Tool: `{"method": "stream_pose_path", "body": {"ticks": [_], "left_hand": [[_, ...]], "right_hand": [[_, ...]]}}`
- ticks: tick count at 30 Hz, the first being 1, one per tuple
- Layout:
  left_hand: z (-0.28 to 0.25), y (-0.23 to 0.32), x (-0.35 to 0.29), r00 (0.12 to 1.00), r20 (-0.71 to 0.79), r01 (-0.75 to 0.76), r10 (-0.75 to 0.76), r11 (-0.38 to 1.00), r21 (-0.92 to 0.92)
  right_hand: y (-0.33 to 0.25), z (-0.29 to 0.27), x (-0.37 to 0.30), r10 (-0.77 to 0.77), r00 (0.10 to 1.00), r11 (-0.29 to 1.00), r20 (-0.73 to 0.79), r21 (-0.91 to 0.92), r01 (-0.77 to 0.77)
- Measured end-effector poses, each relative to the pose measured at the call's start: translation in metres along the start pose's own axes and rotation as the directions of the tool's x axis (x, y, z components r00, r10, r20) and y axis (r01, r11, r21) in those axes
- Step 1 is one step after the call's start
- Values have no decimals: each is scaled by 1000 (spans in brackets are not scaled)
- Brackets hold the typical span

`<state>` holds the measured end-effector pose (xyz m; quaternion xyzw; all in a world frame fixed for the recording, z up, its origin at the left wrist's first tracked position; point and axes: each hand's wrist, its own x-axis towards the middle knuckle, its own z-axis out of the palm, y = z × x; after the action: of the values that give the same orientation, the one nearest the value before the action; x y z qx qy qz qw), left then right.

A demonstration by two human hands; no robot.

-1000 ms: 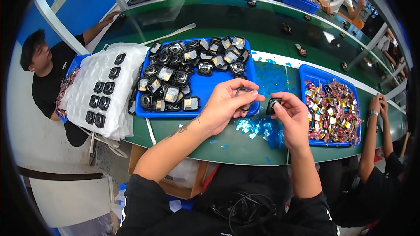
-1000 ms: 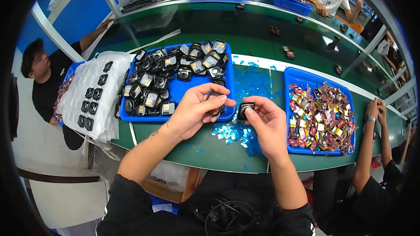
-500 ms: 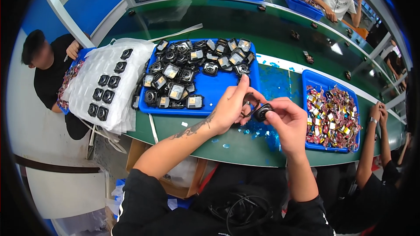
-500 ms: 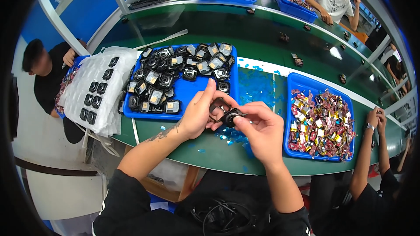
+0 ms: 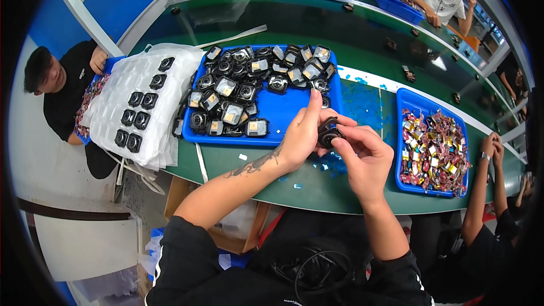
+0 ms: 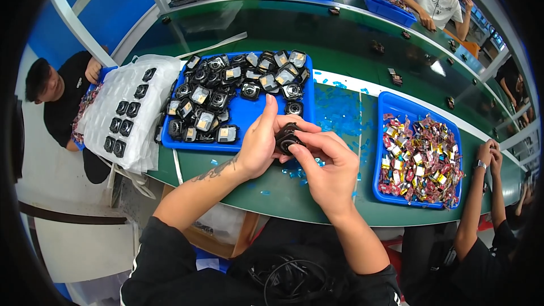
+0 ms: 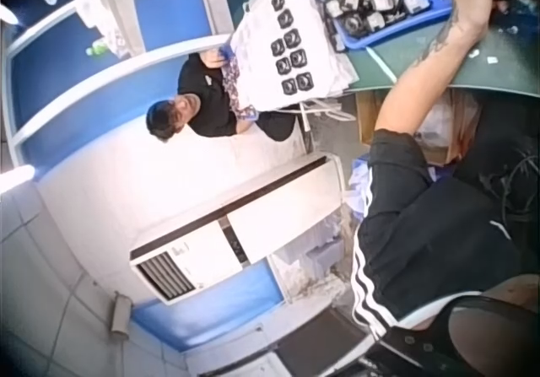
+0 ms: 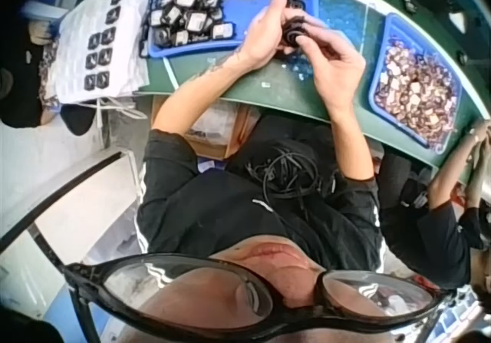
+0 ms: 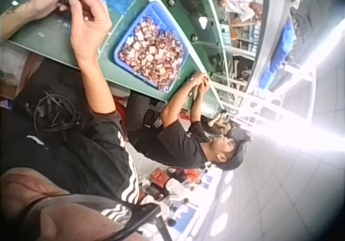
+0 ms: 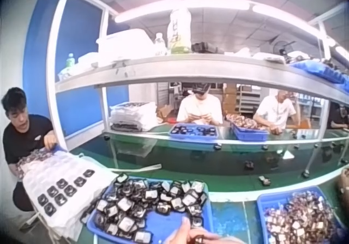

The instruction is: Manually assemble small electronic components by peeling adhesive backings and joining parts.

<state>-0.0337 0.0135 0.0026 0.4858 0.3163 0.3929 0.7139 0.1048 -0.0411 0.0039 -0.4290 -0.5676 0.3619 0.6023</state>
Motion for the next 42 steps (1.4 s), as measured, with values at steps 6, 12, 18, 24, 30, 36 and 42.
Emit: {"method": "stream_pose_path", "body": {"ticks": [6, 12, 18, 24, 30, 36, 42], "left_hand": [[-1, 0, 0, 995, 61, -77, 79, 996, -35], [-1, 0, -1, 990, 132, -56, 58, 998, -18], [-3, -5, -3, 980, 190, -57, 52, 998, 22], [11, -3, -6, 998, -20, -58, 56, 993, -101], [6, -7, -1, 995, -52, -86, 87, 996, 31], [1, -8, -1, 986, 130, -95, 106, 991, -89], [4, -4, -4, 977, 183, -120, 109, 991, 53]], "right_hand": [[0, 6, 0, -167, 984, 960, -63, -237, 148], [2, 7, -2, -180, 979, 939, -94, -312, 143], [-10, 11, 2, -99, 993, 945, -70, -320, 71], [-4, -7, 10, 216, 976, 975, 31, 47, -217], [-5, -4, 12, 256, 959, 964, 121, 42, -262], [-8, -7, 4, 249, 964, 959, 96, 116, -259], [-3, -24, 10, 284, 959, 896, 25, 349, -274]]}}
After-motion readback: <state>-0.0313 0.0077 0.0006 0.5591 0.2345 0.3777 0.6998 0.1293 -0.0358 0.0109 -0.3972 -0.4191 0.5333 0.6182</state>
